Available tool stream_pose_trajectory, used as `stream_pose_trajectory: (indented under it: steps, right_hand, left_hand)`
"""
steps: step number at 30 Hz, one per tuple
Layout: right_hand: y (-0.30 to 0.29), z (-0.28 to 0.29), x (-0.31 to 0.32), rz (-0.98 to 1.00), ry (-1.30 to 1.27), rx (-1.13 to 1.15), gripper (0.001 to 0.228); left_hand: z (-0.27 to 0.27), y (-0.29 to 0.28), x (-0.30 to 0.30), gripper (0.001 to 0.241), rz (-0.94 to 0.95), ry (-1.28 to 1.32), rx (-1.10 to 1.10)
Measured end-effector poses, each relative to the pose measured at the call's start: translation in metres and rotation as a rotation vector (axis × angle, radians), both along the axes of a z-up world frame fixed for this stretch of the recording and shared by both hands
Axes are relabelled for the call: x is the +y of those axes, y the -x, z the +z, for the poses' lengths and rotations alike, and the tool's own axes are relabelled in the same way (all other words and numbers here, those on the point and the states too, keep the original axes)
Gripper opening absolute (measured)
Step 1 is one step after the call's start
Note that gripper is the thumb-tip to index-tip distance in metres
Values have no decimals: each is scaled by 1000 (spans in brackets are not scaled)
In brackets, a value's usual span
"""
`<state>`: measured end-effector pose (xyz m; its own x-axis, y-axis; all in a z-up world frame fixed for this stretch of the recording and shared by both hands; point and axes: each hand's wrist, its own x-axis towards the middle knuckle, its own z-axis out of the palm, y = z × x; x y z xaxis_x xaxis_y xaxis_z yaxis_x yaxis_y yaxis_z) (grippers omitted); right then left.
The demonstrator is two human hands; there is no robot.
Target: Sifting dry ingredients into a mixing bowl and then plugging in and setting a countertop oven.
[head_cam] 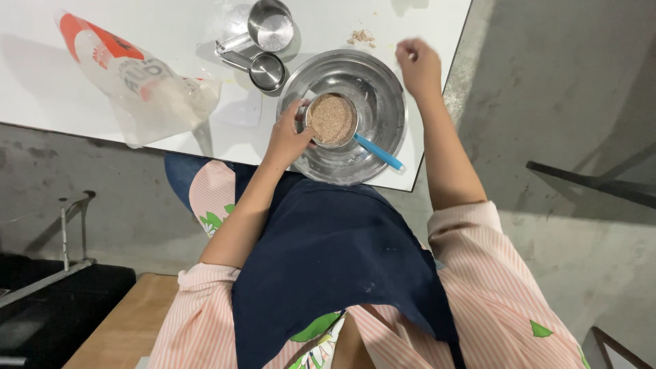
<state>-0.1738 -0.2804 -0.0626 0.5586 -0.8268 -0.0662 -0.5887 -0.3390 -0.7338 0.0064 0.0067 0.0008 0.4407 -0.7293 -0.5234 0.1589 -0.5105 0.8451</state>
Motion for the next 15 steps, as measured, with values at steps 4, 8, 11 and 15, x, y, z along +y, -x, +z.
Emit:
stream_pose_trajectory:
  steps: [4,8,11,15]
  right_hand:
    - [25,1,34,53,-89,210,29]
    - [35,-4,56,40,-123,131,32]
    - [36,1,67,44,-117,133,31]
    - [30,39,89,127,318,24,31]
  left_hand:
    - [-1,0,0,62,-9,3,-15]
    - [-8,1,-1,62,-1,1,14]
    - [-7,2,-2,62,-4,7,6]
    - [-17,5,3,63,16,49,8]
